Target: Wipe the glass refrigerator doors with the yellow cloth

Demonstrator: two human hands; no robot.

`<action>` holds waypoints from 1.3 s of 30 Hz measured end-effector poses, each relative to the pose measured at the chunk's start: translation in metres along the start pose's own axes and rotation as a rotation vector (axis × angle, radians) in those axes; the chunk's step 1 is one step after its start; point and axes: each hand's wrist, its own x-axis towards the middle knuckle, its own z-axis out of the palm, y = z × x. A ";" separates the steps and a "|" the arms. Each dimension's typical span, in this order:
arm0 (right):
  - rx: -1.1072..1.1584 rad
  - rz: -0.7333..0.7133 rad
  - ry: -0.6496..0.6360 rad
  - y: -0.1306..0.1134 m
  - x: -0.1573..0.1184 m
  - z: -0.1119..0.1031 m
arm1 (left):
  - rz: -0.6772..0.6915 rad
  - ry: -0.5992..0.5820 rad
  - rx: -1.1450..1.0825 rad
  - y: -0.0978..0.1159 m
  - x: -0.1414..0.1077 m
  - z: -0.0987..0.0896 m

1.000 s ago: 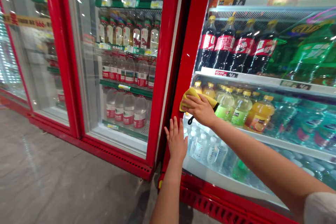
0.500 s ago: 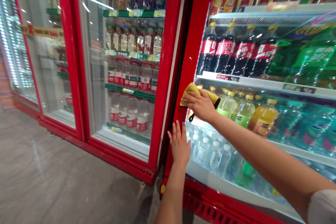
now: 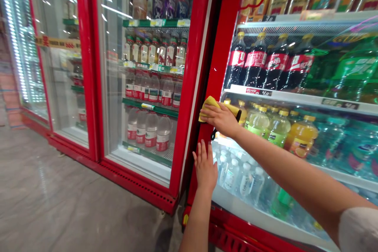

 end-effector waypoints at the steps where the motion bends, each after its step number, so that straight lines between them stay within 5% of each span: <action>1: -0.014 0.026 0.019 0.013 0.010 -0.007 | 0.006 0.013 -0.004 -0.001 0.000 0.001; 5: -0.077 0.170 0.186 0.059 0.050 -0.032 | 0.029 0.042 -0.018 -0.005 0.002 0.003; 8: -0.105 0.222 0.232 0.069 0.055 -0.038 | 0.040 0.033 -0.013 -0.007 0.002 0.005; 19: -0.087 -0.121 0.063 0.001 -0.070 -0.012 | 0.044 -0.015 -0.041 0.005 0.002 -0.002; 26: -0.121 0.283 0.210 0.027 -0.027 -0.024 | 0.081 -0.019 -0.056 0.012 0.004 -0.001; 28: -0.104 0.302 0.222 0.022 -0.023 -0.018 | 0.079 -0.015 -0.054 0.014 0.004 0.000; 34: -0.051 0.021 0.100 0.015 -0.086 -0.024 | 0.070 -0.016 -0.031 0.020 0.003 -0.002; 39: -0.139 0.257 0.252 0.039 -0.093 -0.041 | 0.081 0.012 -0.038 0.023 0.005 -0.002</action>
